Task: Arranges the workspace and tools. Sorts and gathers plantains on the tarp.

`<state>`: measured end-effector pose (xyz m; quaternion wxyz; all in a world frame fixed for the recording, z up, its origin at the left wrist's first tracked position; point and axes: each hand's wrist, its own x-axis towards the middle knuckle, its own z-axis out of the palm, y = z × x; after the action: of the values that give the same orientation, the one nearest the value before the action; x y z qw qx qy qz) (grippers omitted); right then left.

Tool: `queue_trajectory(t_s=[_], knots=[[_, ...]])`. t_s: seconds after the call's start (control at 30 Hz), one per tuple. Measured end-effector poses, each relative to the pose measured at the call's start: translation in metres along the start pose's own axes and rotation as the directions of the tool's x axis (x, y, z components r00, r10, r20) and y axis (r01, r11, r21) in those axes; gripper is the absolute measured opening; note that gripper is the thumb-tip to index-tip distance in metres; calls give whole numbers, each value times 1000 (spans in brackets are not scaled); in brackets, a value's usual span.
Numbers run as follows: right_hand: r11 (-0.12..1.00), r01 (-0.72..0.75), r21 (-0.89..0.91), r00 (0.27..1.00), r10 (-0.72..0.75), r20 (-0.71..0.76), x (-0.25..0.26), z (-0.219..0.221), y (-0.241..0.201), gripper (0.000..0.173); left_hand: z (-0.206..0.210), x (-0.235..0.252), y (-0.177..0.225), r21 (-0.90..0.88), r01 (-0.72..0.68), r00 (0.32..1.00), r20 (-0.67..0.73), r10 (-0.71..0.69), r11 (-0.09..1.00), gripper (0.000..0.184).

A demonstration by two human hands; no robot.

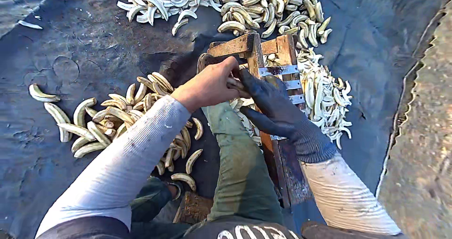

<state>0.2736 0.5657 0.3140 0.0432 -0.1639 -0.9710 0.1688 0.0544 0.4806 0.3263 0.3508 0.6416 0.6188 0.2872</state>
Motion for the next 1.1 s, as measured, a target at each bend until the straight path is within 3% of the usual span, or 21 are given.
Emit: queue_trajectory(t_s=[0.1, 0.17, 0.27, 0.37, 0.43, 0.53, 0.8, 0.97, 1.1], knots=[[997, -36, -66, 988, 26, -153, -55, 14, -5, 67, 36, -9, 16, -243, -58, 996, 49, 71, 968, 48], [985, -143, -94, 974, 123, -191, -97, 23, -6, 70, 65, -12, 7, -391, -67, 997, -2, 72, 918, 55], [910, -395, -124, 901, 358, -244, -166, 38, -4, 66, 111, -20, -34, -509, 89, 977, -124, -175, 856, 59], [801, -576, -161, 812, 539, -224, -212, 52, -12, 67, 161, -37, -90, -573, 359, 852, -121, -510, 736, 44], [770, -614, -172, 787, 580, -210, -219, 56, -19, 67, 185, -50, -116, -532, 510, 776, -55, -628, 676, 40], [800, -589, -113, 791, 541, -286, -209, 55, -19, 66, 210, -65, -140, -449, 618, 720, -7, -694, 646, 38], [812, -564, -148, 823, 538, -182, -142, 62, 27, 62, 221, -59, -157, -179, 758, 631, -40, -775, 627, 54], [806, -567, -167, 823, 545, -162, -68, 50, 59, 65, 230, -40, -170, -111, 809, 572, -76, -817, 577, 60], [762, -619, -188, 785, 597, -167, 7, 41, 89, 70, 237, -32, -183, -91, 805, 578, -107, -809, 587, 68]])
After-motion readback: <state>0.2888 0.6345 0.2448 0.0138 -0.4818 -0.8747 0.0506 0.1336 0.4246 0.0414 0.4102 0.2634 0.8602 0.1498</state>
